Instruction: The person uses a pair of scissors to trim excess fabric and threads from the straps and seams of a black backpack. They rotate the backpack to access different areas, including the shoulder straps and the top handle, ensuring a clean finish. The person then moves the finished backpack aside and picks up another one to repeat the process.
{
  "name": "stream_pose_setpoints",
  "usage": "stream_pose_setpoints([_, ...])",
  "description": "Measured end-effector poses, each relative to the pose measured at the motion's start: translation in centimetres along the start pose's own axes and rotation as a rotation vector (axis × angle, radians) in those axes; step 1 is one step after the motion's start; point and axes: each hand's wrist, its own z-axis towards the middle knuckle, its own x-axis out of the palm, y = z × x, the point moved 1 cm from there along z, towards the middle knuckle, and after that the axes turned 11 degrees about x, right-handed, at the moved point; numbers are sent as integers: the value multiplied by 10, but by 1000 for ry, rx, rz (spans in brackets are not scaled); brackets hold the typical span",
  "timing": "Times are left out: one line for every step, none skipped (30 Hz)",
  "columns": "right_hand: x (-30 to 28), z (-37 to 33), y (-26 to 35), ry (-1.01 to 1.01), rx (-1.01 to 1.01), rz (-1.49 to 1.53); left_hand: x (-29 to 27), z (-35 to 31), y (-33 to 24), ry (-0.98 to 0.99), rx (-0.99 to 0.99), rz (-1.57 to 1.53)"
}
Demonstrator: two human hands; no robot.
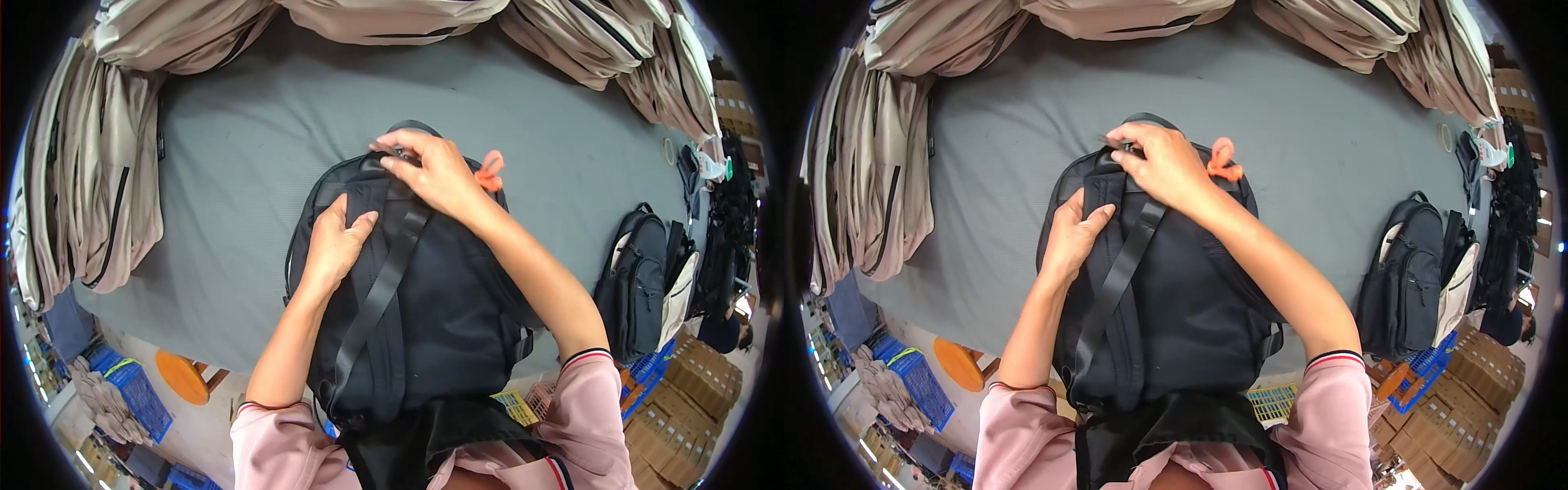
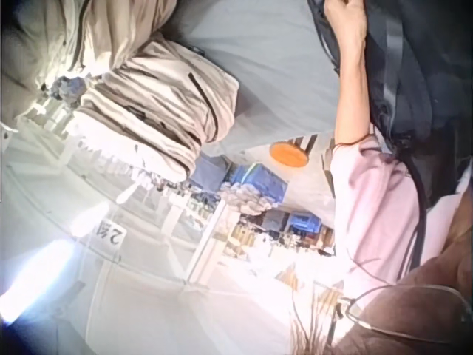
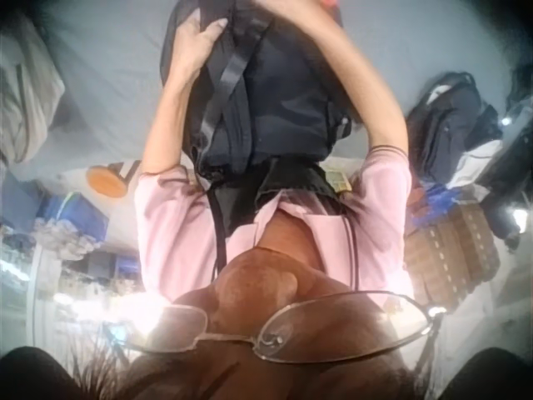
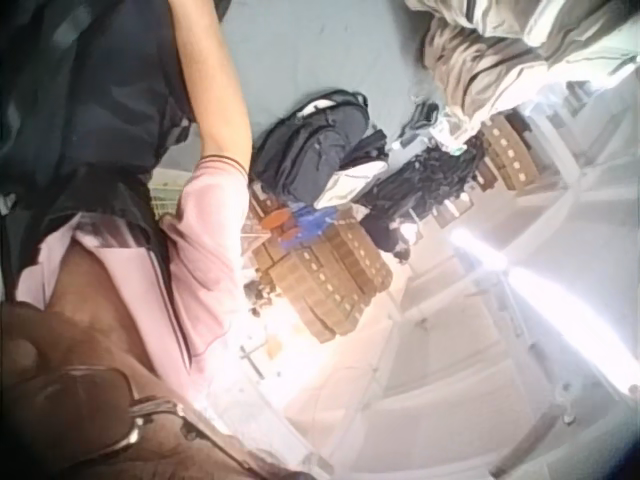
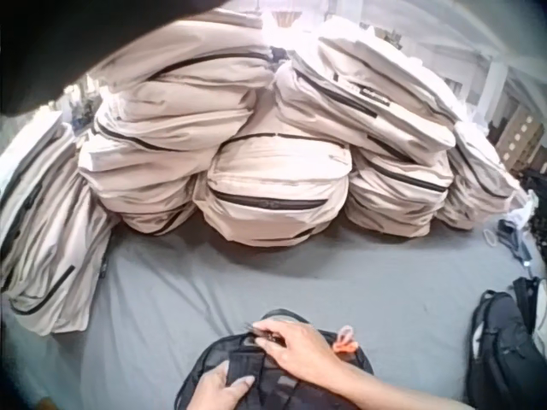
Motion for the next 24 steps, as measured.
stream_pose_setpoints([1,8,-5,58,83,6,-3,-2,-2,16,-21,-15])
stream_pose_setpoints([3,12,-11,28,87,-14,-6,-4,-4,35,-77,-103])
stream_pose_setpoints([4,14,-13,2,92,-39,-8,-4,-5,43,-80,-78])
stream_pose_setpoints([5,14,-13,-57,108,-256,-9,-5,-5,53,-84,-52])
stream_pose_setpoints([7,16,-15,-33,99,-185,-10,-5,-5,64,-87,-27])
stream_pose_setpoints([8,19,-17,-12,94,-115,-11,-5,-2,69,-65,23])
stream_pose_setpoints([8,20,-19,6,89,-46,-13,-5,3,75,-42,74])
stream_pose_setpoints([8,20,-21,22,102,-10,-14,-4,5,83,-19,125])
stream_pose_setpoints([8,20,-20,41,113,27,-14,-4,6,82,-20,116])
stream_pose_setpoints([8,20,-19,58,124,64,-14,-4,6,82,-20,107])
stream_pose_setpoints([6,16,-17,18,121,58,-14,-4,6,83,-19,99])
stream_pose_setpoints([4,9,-9,-21,117,51,-14,-4,6,84,-45,28])
stream_pose_setpoints([1,2,-2,-58,112,45,-15,-4,5,82,-71,-44])
stream_pose_setpoints([-1,-4,3,-94,96,57,-15,-4,3,81,-96,-115])
stream_pose_setpoints([-5,-11,7,-132,83,68,-16,-5,1,88,-143,-174])
stream_pose_setpoints([-11,-18,8,-165,84,2,-18,-6,-2,94,-190,-233])
stream_pose_setpoints([-17,-25,9,-198,84,-64,-19,-7,-4,102,-235,-291])
stream_pose_setpoints([-30,-35,8,-232,102,-208,-19,-11,-7,115,-245,-363])
stream_pose_setpoints([-43,-42,3,-256,125,-352,-20,-18,-5,163,-235,-347])
stream_pose_setpoints([-55,-54,-5,-252,150,-424,-21,-28,-2,210,-226,-331])
stream_pose_setpoints([-66,-69,-13,-250,168,-493,-22,-41,0,256,-209,-311])
stream_pose_setpoints([-76,-89,-23,-198,259,-433,-24,-56,2,300,-256,-320])
stream_pose_setpoints([-83,-111,-32,-143,346,-372,-26,-72,5,340,-302,-330])
stream_pose_setpoints([-89,-137,-39,-61,391,-335,-27,-88,15,391,-314,-331])
